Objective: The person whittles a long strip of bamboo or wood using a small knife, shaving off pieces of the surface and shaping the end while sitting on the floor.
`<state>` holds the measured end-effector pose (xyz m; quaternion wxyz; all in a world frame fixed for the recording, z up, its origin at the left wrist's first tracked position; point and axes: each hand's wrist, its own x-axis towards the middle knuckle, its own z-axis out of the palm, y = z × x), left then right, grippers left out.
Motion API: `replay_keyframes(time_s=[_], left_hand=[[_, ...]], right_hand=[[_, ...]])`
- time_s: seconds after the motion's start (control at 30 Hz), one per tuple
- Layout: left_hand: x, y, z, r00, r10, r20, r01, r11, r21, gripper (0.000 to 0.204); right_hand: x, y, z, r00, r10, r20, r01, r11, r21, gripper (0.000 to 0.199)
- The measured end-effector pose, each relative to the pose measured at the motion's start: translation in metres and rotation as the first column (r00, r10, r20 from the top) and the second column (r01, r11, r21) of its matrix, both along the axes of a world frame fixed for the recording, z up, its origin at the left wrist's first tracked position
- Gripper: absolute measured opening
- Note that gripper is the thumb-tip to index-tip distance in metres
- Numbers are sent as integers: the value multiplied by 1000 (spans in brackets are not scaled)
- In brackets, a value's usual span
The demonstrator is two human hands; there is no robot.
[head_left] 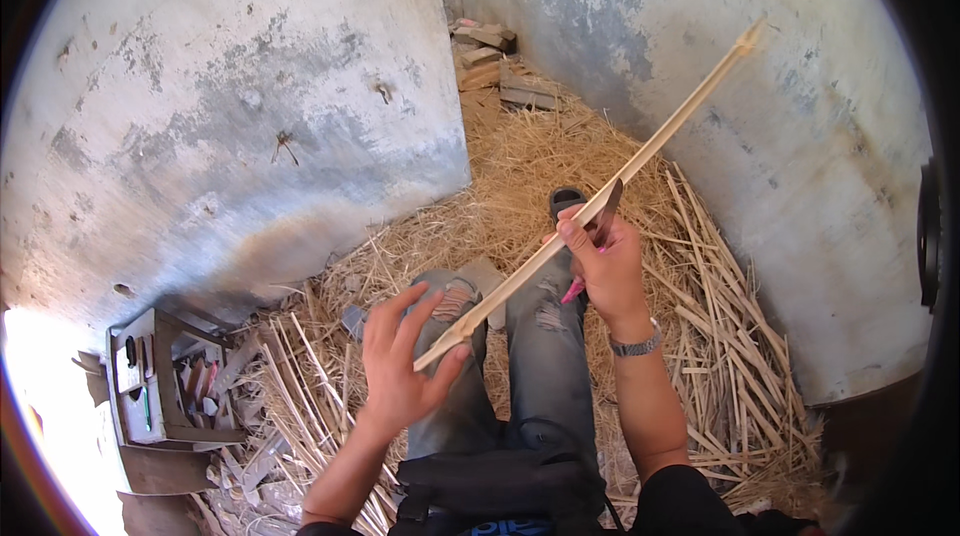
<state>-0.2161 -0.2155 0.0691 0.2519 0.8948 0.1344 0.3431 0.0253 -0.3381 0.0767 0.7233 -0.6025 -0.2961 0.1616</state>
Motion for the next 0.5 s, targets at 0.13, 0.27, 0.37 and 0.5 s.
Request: replay_keyframes(time_s=[0.13,0.27,0.37,0.5], left_hand=[[-4,10,-15,859,-371,-353,-51,624,-780,48],[-10,7,-43,855,-372,-361,26,726,-687,47],[-20,8,-53,889,-319,-328,128,862,-490,48],[-51,12,-61,867,-384,-317,67,721,-690,53]], right_hand=[[-10,-5,-13,964,81,-252,-75,997,33,25],[-6,-34,-33,984,-86,155,137,926,-352,28],[-2,-57,-48,971,-195,140,234,898,-374,35],[34,-75,-72,925,-259,277,333,905,-266,38]])
